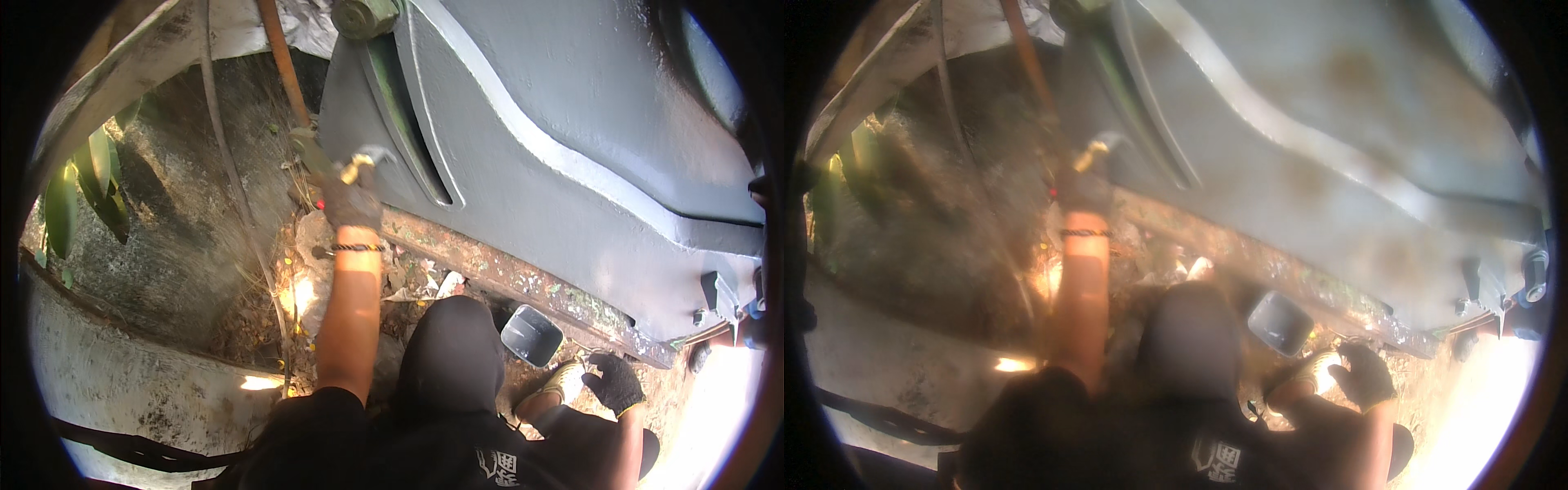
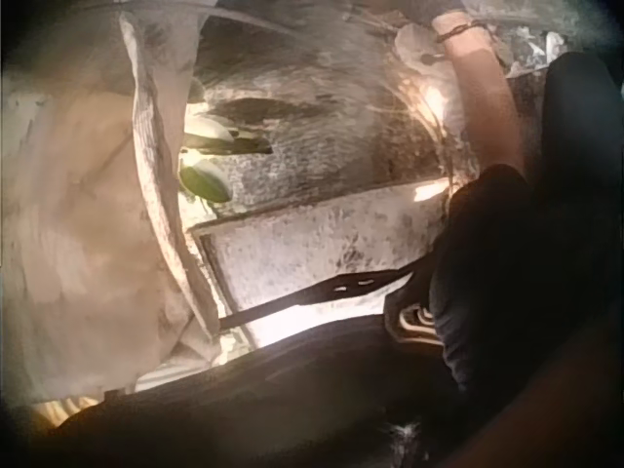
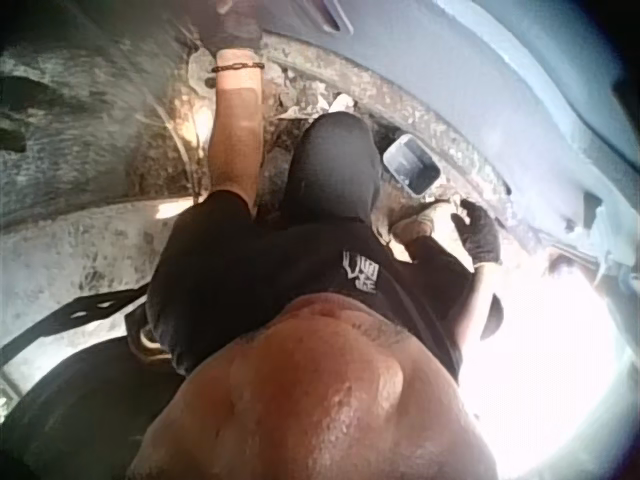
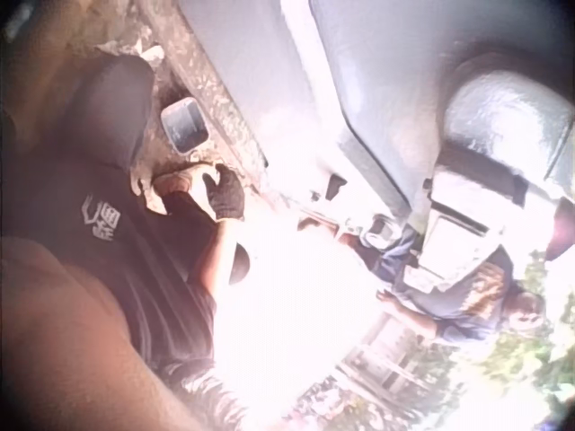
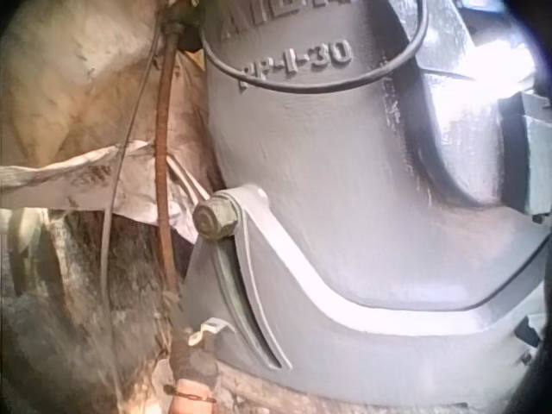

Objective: The person kneels beside a large gray metal object and uses a paintbrush to apply gray paint to its lower side. They repeatedly dip the brush into a small paint container and continue brushing along the curved surface.

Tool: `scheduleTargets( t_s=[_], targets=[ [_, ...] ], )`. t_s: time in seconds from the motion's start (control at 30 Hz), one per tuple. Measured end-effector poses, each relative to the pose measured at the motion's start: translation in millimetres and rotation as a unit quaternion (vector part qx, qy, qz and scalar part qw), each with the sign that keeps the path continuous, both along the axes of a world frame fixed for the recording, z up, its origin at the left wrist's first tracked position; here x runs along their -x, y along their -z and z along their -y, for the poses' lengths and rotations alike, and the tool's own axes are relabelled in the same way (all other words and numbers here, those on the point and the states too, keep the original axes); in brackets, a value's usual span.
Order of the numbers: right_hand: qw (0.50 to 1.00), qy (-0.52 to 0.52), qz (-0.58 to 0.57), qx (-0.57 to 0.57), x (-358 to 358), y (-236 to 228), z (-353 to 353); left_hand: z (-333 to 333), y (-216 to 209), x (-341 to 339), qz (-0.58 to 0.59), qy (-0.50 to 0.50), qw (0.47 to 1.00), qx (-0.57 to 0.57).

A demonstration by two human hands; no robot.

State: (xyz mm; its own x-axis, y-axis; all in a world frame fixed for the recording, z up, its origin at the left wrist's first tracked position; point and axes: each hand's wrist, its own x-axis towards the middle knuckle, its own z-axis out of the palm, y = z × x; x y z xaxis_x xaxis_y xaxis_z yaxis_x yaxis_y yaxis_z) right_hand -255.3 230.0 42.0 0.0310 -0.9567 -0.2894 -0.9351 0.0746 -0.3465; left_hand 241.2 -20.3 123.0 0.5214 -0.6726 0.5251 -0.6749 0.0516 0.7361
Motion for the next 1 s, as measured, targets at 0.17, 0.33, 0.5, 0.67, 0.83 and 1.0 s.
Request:
scheduleTargets(
  t_s=[0.17, 0.33, 0.5, 0.67, 0.83, 1.0],
  targets=[
    [1.000, -0.005, 0.006, -0.002, -5.2, -1.8, 0.5, 39.7, -86.6, -72.8, -0.007, 0.000, 0.990, 0.141],
    [1.000, -0.010, 0.015, -0.010, -7.1, -0.9, 1.7, 61.4, -94.0, -138.2, -0.151, 0.228, 0.917, 0.291],
    [0.999, 0.018, 0.009, -0.033, -6.5, -7.3, 0.2, 35.9, -34.4, -28.9, -0.640, 0.313, 0.620, 0.330],
    [0.997, 0.045, 0.004, -0.057, -10.3, -13.2, -0.4, 27.3, 138.4, -22.3, -0.481, 0.215, 0.831, 0.181],
    [0.998, 0.016, 0.014, -0.059, -17.1, -8.9, 3.6, 6.4, 268.4, -54.6, -0.550, 0.193, 0.810, 0.070],
    [0.999, 0.022, -0.007, -0.038, 0.4, -6.1, -0.3, -0.7, 167.0, -0.1, -0.304, 0.127, 0.939, -0.094]
  ],
)
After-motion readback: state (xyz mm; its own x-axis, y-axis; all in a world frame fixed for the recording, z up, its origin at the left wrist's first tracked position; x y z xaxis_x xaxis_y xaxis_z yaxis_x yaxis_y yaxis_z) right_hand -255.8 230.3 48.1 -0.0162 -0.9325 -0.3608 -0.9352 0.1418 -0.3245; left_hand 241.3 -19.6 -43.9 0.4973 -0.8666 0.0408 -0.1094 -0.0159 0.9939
